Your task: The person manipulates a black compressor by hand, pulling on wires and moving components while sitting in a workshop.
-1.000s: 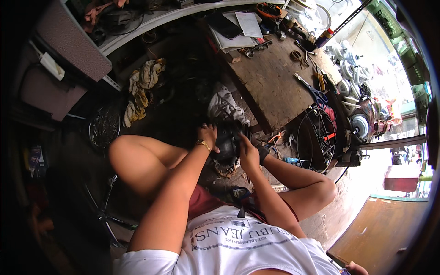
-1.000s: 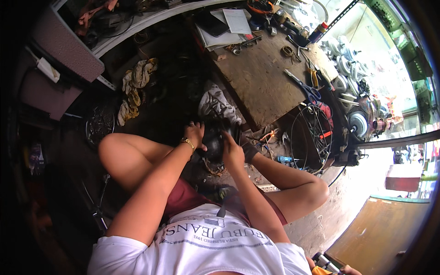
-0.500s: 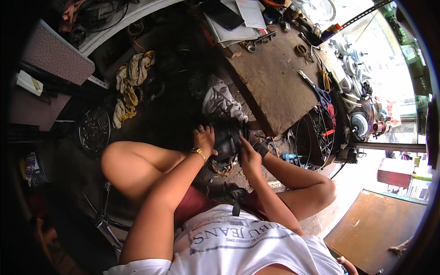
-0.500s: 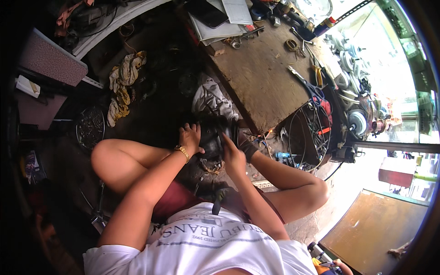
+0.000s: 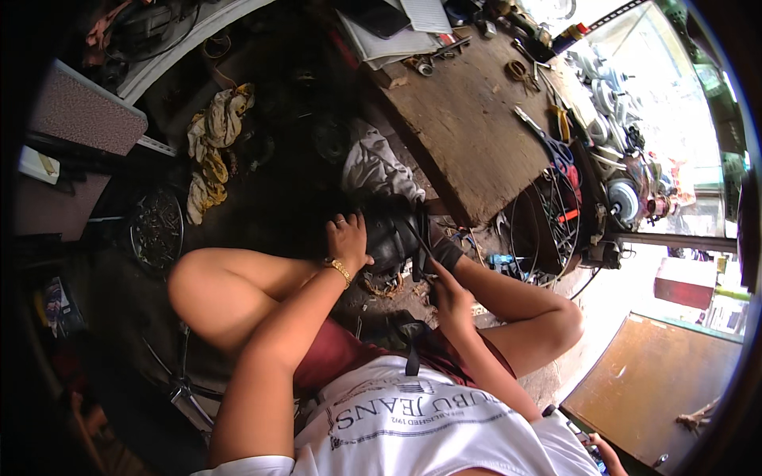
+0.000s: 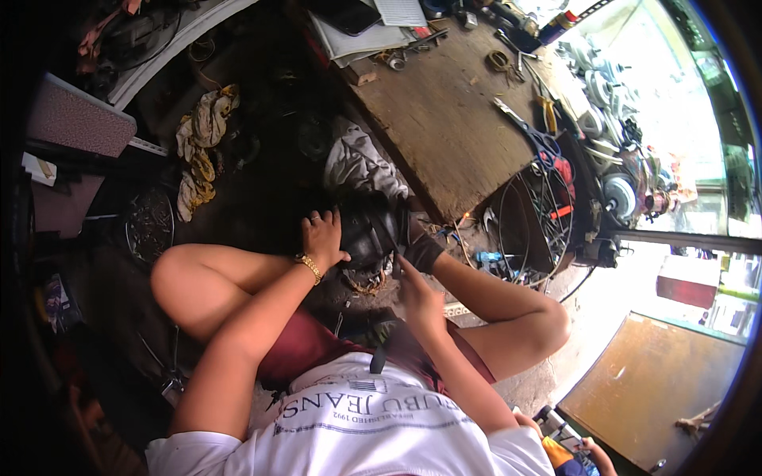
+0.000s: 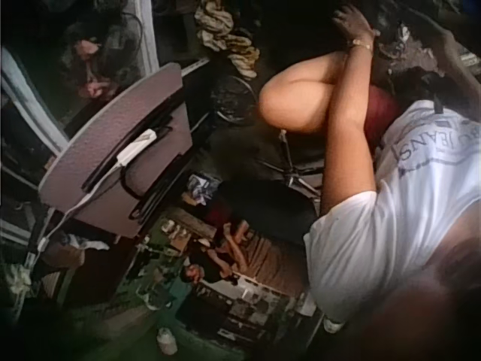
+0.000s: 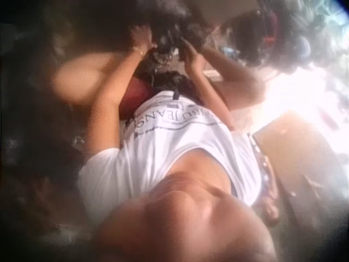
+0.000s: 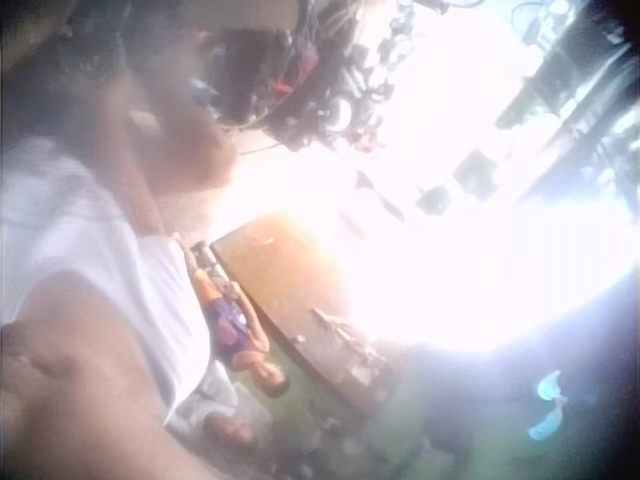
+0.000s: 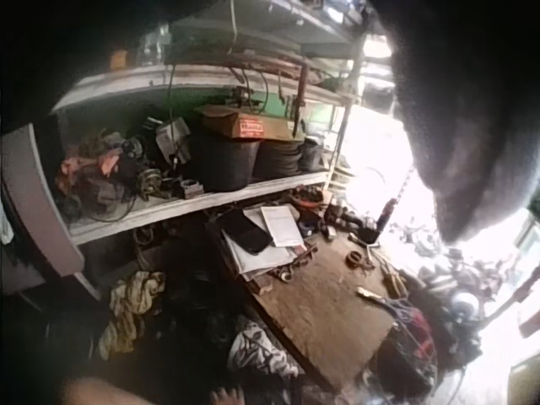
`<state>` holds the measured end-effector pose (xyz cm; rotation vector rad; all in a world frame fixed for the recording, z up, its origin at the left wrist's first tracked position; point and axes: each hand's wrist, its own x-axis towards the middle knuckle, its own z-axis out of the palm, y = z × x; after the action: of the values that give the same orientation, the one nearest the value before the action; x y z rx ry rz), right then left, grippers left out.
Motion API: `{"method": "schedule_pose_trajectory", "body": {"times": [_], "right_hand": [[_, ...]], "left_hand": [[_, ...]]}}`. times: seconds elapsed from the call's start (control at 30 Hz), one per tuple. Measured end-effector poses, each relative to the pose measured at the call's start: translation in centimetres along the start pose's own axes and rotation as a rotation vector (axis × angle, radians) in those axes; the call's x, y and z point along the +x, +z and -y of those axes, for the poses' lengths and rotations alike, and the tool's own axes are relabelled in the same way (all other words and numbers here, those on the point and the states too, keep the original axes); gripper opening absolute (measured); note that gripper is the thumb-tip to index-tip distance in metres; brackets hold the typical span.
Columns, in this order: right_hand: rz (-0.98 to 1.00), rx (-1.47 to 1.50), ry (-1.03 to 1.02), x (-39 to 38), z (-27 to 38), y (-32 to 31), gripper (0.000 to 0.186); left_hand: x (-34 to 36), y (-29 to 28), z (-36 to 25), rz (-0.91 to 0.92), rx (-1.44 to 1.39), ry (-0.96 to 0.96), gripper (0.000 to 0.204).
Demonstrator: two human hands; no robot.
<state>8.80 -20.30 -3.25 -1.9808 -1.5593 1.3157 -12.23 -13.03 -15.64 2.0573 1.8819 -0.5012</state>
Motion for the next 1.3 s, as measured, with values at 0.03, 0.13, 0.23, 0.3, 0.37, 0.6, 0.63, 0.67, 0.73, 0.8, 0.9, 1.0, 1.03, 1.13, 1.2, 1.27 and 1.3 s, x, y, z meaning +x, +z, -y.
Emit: {"method": "schedule_pose_trajectory", "body": {"times": [0.03, 0.13, 0.23, 0.3, 0.37, 0.6, 0.63, 0.67, 0.73, 0.8, 0.9, 1.0, 1.03, 1.13, 1.2, 1.27, 1.3], "right_hand": [[-0.031, -0.010, -0.096, -0.4, -1.0, -0.2, 0.043], [-0.106, -0.119, -0.236, 3.2, -3.1, 2.7, 0.044], [-0.219, -0.091, -0.395, 10.3, -3.3, 6.7, 0.040], [-0.122, -0.076, -0.288, 9.5, -2.4, 5.7, 0.040], [-0.183, 0.009, -0.414, 7.4, -2.9, 4.4, 0.041], [-0.059, -0.043, -0.185, 5.2, -3.0, 3.4, 0.040], [-0.093, -0.053, -0.200, 8.6, -3.2, 4.9, 0.039], [-0.229, 0.031, -0.293, 11.1, -2.2, 5.9, 0.035], [-0.174, 0.018, -0.342, 10.7, -2.6, 5.8, 0.037], [-0.103, 0.004, -0.267, 9.1, -2.7, 5.1, 0.040], [-0.009, 0.115, -0.121, 1.0, -1.6, 0.9, 0.041], [0.012, 0.001, -0.111, -1.5, -3.2, -0.2, 0.043], [0.056, -0.007, 0.006, -0.2, -4.1, 1.4, 0.043], [-0.148, -0.025, -0.328, 10.4, -2.7, 6.3, 0.037], [-0.131, 0.040, -0.304, 11.9, -2.0, 5.5, 0.036], [-0.192, 0.064, -0.489, 8.7, -4.0, 4.8, 0.036], [-0.128, 0.065, -0.399, 5.9, -3.4, 3.6, 0.037]], "left_hand": [[-0.1, 0.0, -0.3, 0.006, 0.008, -0.007, 0.111], [0.3, -0.8, -1.5, 0.030, 0.015, -0.045, 0.111], [0.6, 0.0, -1.5, -0.072, 0.003, -0.038, 0.115], [-0.9, -0.4, -2.0, 0.090, 0.022, -0.027, 0.113], [-0.1, -0.7, -1.1, 0.031, 0.029, -0.040, 0.110], [0.4, -1.0, -1.5, 0.005, -0.021, -0.062, 0.106], [0.4, -1.0, -1.9, 0.008, -0.015, -0.053, 0.107], [0.6, -1.1, -1.9, -0.036, -0.044, -0.066, 0.109], [1.2, -0.8, -1.2, -0.002, -0.025, -0.049, 0.110], [-0.1, -0.6, -1.3, 0.013, -0.032, -0.029, 0.106], [-0.4, -0.4, -0.7, -0.003, -0.039, -0.043, 0.111], [-0.2, -0.7, -1.6, 0.027, -0.009, -0.060, 0.110], [0.1, -1.0, -1.8, 0.033, 0.002, -0.056, 0.110], [0.8, -1.8, -2.1, 0.029, -0.009, -0.024, 0.113], [0.5, -0.8, -1.4, 0.024, -0.018, -0.019, 0.114], [-0.1, 0.2, -1.2, 0.004, -0.027, 0.001, 0.115], [0.0, 0.2, -1.1, 0.008, -0.040, -0.016, 0.115]]}}
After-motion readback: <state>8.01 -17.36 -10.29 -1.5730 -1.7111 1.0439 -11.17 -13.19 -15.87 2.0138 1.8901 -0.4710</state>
